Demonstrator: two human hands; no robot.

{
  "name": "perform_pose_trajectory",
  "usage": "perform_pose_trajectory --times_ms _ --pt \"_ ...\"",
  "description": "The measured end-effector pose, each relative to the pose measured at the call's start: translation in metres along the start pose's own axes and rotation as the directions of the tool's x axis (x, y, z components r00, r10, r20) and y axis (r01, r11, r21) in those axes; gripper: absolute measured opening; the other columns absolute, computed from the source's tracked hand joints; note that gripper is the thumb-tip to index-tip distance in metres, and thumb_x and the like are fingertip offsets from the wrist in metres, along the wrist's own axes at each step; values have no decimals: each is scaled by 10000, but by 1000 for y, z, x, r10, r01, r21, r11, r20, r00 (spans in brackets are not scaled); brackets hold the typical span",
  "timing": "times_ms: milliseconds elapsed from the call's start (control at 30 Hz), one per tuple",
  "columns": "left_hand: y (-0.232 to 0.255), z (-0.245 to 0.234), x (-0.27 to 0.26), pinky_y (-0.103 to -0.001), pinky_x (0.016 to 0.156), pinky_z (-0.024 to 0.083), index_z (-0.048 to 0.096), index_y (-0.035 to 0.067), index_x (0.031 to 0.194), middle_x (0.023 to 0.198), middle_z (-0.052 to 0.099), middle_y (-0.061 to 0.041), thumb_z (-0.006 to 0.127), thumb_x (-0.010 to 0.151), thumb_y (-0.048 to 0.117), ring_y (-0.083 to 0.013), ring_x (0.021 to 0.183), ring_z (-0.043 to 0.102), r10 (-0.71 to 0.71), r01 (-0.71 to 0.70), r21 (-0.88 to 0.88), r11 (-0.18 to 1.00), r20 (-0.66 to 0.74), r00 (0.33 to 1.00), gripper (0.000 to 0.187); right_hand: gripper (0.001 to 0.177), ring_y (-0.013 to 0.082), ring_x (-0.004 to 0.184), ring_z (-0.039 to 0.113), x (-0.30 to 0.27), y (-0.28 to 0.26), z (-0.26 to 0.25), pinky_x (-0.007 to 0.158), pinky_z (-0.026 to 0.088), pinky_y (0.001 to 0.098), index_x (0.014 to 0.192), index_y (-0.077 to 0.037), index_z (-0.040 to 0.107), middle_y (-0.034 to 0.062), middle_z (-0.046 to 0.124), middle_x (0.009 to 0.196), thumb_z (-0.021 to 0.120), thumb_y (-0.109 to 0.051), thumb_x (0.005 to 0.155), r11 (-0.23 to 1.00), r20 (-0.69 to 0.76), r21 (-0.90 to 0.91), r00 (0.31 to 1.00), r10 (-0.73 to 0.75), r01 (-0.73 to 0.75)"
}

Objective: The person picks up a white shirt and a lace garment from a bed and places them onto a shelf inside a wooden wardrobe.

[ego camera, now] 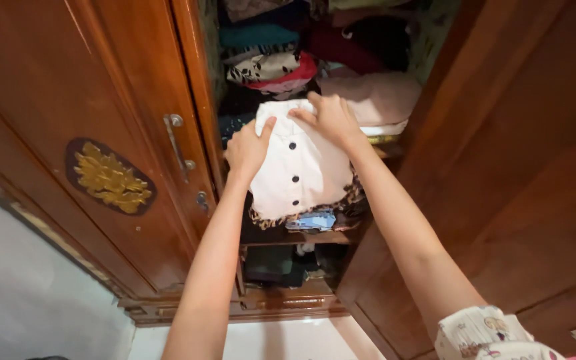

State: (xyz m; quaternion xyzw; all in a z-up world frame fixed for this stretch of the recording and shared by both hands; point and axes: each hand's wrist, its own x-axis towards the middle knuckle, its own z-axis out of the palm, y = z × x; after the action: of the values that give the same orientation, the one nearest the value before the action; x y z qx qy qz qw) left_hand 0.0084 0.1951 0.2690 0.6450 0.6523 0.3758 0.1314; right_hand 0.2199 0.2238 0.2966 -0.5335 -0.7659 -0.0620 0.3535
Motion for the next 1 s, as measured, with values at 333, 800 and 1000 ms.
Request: perform_pose_trajectory --times_ms 333,800,1000 --pt "-12 11 59 -625 903 485 614 195 1344 1104 703 -274 481 960 686 -530 1066 632 22 -34 -98 995 -119 993 638 557 446 766 690 71 -9 1 674 546 550 917 -78 671 215 701 753 717 -632 880 970 -111 -149 972 -208 191" --pt "-20 33 99 -557 950 476 611 148 1368 1160 704 -254 391 1003 587 -490 1088 634 -107 1 -472 881 -199 974 611 524 330 607 693 150 -39 -1 524 541 442 967 -114 674 113 711 796 587 -631 973 744 -7 -446 829 -559 498" --pt "-24 52 112 -525 979 473 591 68 1368 1219 699 -248 373 1003 594 -460 1130 640 -211 -12 -628 778 -279 937 676 504 304 606 719 181 -51 9 473 563 441 1036 -159 712 104 731 890 523 -623 974 606 113 -499 740 -663 619"
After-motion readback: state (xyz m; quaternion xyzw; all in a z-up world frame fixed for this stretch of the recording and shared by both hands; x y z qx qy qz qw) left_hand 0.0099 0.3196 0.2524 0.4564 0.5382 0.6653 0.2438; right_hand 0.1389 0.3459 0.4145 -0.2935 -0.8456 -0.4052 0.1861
